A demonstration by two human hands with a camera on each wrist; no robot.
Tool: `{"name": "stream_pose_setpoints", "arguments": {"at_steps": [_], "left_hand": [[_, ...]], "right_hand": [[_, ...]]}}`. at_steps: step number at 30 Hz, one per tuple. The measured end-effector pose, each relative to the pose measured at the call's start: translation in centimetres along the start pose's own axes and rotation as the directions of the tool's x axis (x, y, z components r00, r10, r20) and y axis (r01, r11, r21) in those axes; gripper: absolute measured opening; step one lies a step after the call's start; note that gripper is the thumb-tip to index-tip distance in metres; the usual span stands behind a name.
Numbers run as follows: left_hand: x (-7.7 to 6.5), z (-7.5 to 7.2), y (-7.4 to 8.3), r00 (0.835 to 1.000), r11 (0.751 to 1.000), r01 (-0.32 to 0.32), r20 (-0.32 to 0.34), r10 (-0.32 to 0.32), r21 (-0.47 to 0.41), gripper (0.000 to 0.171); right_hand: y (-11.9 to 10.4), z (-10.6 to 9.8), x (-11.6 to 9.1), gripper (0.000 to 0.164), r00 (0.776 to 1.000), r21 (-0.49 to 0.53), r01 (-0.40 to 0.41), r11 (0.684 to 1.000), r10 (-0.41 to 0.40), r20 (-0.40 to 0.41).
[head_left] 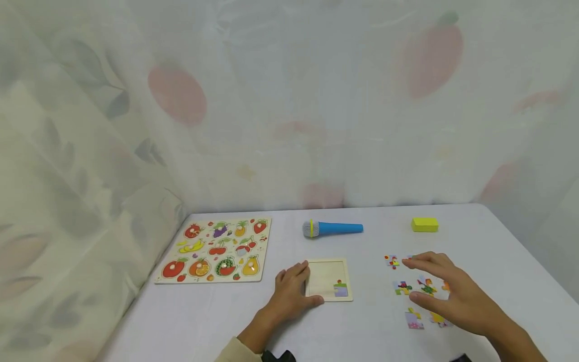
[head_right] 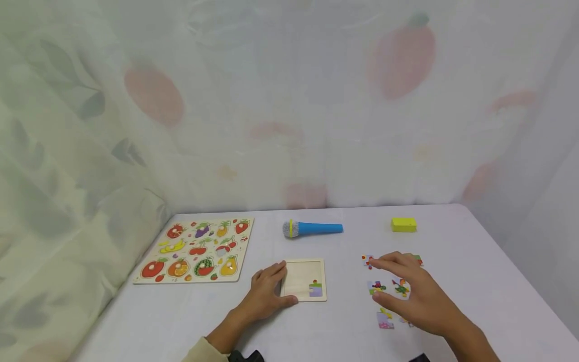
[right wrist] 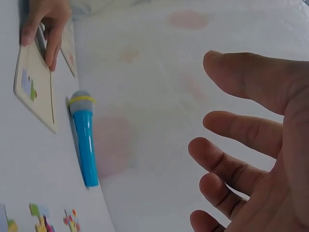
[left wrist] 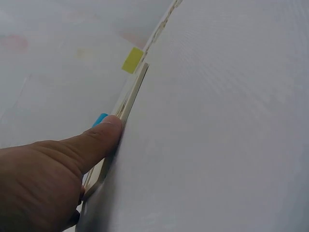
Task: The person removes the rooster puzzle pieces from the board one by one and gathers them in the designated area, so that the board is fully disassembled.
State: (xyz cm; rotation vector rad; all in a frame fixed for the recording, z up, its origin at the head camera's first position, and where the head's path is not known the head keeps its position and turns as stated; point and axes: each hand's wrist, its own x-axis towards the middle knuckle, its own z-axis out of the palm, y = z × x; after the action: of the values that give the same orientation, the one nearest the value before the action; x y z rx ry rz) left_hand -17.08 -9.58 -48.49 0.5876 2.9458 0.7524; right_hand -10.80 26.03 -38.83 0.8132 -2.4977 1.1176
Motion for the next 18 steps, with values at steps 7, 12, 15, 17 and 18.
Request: {"name": "stream_pose_setpoints", "arguments": {"at_steps": [7, 12, 15, 17, 18], "left_hand": [[0.1, 0.0, -0.1, 1.0, 1.0, -0.002, -0.002, 0.002, 0.001, 0.091], [0.2, 0.0, 0.0, 1.0, 1.0, 0.004, 0.002, -0.004, 0.0, 0.091], [0.1, 0.0, 0.0, 1.0, 1.0, 0.003, -0.001, -0.003, -0.007, 0.09], [0.1, 0.0, 0.0, 1.0, 1.0, 0.001, -0.005, -0.001, -0.007, 0.089], [0.0, 0.1, 0.0, 1.0, 1.0, -0.002, -0.008, 0.002, -0.007, 0.089]], "right_hand": [[-0.9, 2.0, 2.0, 0.057, 1.0, 0.05, 0.02, 0.999, -0.021, 0.016], [-1.1, 4.0, 3.4, 0.052, 0.999, 0.065, -0.004, 0.998, 0.001, 0.036], [-1.0, 5.2, 3.9, 0.05, 0.998, 0.077, -0.024, 0.997, 0.02, 0.06], [-1.0, 6.0, 4.2, 0.049, 0.998, 0.082, -0.024, 0.996, 0.019, 0.067], [-0.9, 6.3, 4.4, 0.049, 0.998, 0.082, -0.022, 0.996, 0.017, 0.068]]}}
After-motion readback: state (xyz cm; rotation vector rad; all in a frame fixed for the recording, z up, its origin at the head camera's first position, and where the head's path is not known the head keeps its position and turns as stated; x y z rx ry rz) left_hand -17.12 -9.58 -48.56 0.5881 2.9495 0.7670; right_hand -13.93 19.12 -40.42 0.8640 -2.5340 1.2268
